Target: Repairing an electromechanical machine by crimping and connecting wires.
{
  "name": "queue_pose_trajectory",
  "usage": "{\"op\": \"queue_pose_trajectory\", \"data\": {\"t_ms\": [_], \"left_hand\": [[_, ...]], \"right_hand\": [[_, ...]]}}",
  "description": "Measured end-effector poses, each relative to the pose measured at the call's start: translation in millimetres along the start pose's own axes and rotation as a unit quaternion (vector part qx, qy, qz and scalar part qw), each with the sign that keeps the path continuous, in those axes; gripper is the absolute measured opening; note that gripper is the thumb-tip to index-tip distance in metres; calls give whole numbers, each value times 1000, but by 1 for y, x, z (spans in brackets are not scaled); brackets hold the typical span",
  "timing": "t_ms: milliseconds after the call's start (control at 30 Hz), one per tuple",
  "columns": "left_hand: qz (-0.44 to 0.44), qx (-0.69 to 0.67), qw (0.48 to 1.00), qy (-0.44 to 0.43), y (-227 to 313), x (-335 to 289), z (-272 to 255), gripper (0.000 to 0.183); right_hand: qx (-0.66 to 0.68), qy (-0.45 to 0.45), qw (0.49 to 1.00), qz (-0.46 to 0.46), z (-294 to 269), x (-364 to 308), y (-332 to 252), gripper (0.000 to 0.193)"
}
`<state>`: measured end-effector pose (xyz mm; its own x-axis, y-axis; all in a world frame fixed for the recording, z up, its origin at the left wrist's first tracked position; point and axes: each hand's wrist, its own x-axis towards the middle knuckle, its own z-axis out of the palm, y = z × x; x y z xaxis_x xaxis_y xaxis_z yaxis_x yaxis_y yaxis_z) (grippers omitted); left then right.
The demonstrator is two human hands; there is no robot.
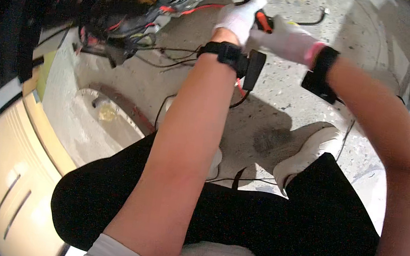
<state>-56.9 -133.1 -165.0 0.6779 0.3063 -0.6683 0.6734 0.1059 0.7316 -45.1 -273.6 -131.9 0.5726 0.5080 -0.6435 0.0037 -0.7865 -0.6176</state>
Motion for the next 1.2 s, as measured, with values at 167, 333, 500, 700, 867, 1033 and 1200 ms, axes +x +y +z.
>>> {"op": "queue_pose_trajectory", "data": {"t_ms": [167, 333, 500, 700, 867, 1033, 1200], "left_hand": [[-75, -166, 976, -123, -17, 18, -3, 36], [-16, -151, 982, -111, -12, 3, -2, 44], [87, -40, 995, 2, 10, -50, 9, 60], [-68, -102, 992, 42, 32, -31, 30, 55], [-90, -127, 987, -29, 19, -17, 19, 41], [-70, -308, 941, -121, -15, 4, 13, 35], [-54, -357, 922, -137, -8, -5, 17, 46]], "right_hand": [[384, -125, 914, 38, 6, 9, 32, 51], [341, -48, 939, -2, 9, 19, 41, 62], [-104, 220, 969, -36, -3, 15, 27, 62], [-235, 295, 923, -74, -2, 9, 16, 49], [252, 105, 962, -2, -8, 0, 23, 44], [408, -45, 909, 73, -19, -2, 16, 47], [113, 96, 988, 45, -7, 9, -4, 53]]}}
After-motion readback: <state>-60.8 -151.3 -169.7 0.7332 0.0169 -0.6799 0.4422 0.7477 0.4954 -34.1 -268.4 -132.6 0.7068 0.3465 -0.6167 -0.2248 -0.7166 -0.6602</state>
